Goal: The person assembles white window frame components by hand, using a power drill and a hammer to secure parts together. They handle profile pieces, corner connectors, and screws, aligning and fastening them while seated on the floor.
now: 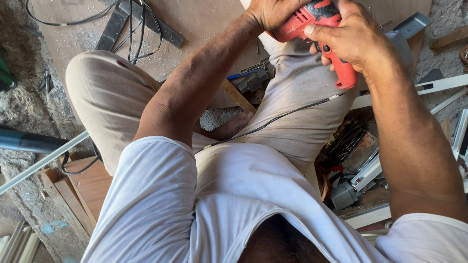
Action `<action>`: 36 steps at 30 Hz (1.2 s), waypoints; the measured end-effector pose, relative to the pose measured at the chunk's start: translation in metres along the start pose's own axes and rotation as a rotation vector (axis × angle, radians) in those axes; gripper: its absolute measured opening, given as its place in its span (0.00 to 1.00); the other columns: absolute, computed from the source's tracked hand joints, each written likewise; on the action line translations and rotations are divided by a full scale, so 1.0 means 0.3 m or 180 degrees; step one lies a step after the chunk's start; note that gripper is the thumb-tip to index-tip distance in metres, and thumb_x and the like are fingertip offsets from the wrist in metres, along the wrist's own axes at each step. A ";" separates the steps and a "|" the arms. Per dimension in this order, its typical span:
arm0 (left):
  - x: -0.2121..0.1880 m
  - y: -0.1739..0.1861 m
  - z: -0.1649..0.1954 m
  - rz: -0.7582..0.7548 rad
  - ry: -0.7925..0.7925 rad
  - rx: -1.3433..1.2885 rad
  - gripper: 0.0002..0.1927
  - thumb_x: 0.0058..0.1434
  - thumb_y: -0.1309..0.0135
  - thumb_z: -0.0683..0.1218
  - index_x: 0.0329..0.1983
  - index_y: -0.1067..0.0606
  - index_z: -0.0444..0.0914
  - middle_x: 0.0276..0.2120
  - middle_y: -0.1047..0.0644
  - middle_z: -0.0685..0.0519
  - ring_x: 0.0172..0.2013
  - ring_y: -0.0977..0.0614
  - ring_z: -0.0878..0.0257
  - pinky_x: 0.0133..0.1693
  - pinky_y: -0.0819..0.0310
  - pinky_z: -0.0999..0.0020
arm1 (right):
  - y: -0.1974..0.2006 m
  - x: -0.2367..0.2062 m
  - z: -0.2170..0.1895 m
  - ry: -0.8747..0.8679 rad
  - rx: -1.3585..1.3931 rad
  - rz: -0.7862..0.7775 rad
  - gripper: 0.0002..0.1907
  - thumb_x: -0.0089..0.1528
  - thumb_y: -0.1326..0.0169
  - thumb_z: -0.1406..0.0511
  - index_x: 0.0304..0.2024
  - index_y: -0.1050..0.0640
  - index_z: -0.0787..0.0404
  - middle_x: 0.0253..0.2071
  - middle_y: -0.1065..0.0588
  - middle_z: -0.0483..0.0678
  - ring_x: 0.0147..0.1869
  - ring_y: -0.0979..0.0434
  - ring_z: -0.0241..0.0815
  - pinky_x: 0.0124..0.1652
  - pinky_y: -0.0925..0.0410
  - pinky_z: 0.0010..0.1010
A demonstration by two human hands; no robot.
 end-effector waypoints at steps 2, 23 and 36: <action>-0.002 0.001 0.002 0.0009 -0.0054 0.0020 0.34 0.72 0.55 0.71 0.44 0.19 0.37 0.31 0.16 0.51 0.34 0.13 0.63 0.38 0.16 0.65 | -0.004 0.001 -0.001 0.0003 -0.0009 -0.0019 0.17 0.66 0.40 0.64 0.55 0.26 0.64 0.34 0.21 0.47 0.25 0.24 0.32 0.20 0.33 0.27; -0.017 0.010 -0.036 0.0121 0.0036 0.0034 0.30 0.72 0.52 0.68 0.40 0.19 0.37 0.29 0.17 0.52 0.32 0.15 0.64 0.36 0.19 0.65 | -0.002 0.014 0.001 -0.0197 -0.0319 0.0028 0.21 0.64 0.38 0.64 0.57 0.27 0.64 0.31 0.22 0.49 0.23 0.26 0.34 0.19 0.33 0.28; -0.026 0.002 -0.077 0.0241 0.0021 0.0016 0.30 0.71 0.50 0.68 0.40 0.20 0.37 0.28 0.17 0.52 0.31 0.14 0.65 0.34 0.16 0.65 | -0.006 0.003 -0.023 -0.0176 -0.0428 0.0033 0.23 0.64 0.38 0.62 0.58 0.27 0.63 0.30 0.22 0.48 0.22 0.26 0.33 0.18 0.33 0.28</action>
Point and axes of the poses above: each hand's wrist, its own x-axis towards the middle knuckle, its own y-axis out of the back of the hand, z = x × y, the point moved 5 cm from there along x, towards the middle knuckle
